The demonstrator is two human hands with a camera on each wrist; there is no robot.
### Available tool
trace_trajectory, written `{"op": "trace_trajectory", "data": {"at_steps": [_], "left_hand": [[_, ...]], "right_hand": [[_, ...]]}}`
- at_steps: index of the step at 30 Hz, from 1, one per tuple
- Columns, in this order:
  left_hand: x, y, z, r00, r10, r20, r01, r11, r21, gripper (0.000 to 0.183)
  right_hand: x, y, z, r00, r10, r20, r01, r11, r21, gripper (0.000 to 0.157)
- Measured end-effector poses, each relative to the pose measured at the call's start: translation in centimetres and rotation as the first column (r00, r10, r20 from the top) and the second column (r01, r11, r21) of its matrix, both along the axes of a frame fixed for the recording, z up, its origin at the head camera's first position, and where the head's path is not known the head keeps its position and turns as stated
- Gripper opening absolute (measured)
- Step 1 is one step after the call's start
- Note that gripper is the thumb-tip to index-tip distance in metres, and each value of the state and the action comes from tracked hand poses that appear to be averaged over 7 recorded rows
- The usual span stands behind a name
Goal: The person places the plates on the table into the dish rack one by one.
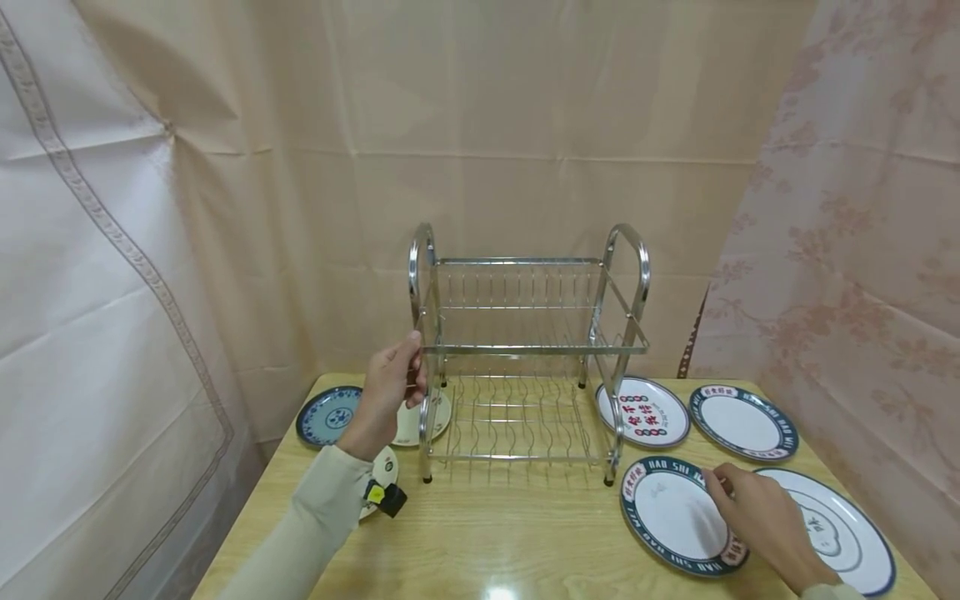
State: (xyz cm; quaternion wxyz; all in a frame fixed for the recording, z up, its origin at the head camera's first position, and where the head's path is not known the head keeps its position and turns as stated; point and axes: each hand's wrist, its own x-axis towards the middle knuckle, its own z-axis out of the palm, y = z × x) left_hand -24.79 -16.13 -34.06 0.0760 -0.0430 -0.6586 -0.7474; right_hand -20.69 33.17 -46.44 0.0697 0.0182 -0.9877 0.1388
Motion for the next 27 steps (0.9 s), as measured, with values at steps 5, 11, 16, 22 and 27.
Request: {"op": "trace_trajectory", "data": {"at_steps": [5,11,16,22,27], "left_hand": [[0.1,-0.1,0.0,1.000,0.003,0.008,-0.003,1.000,-0.001,0.046],[0.0,0.0,0.0,1.000,0.005,-0.003,-0.005,1.000,-0.003,0.046],[0.0,0.1,0.0,1.000,-0.003,0.000,0.003,1.000,-0.008,0.046],[0.0,0.1,0.0,1.000,-0.009,0.013,0.009,1.000,-0.006,0.046],[0.0,0.1,0.1,1.000,-0.012,0.004,0.012,1.000,-0.007,0.047]], "right_hand": [[0.2,1.8,-0.2,0.999,-0.041,0.011,0.041,0.999,0.011,0.039],[0.5,4.0,-0.9,0.995,-0.096,-0.018,0.096,0.995,0.017,0.038],[0.8,5.4,-1.2,0.990,-0.141,-0.010,0.141,0.990,0.024,0.037],[1.0,6.8,-1.3,0.988,-0.154,-0.008,0.154,0.987,0.050,0.035],[1.2,8.7,-1.8,0.989,-0.148,-0.024,0.149,0.988,0.048,0.036]]}}
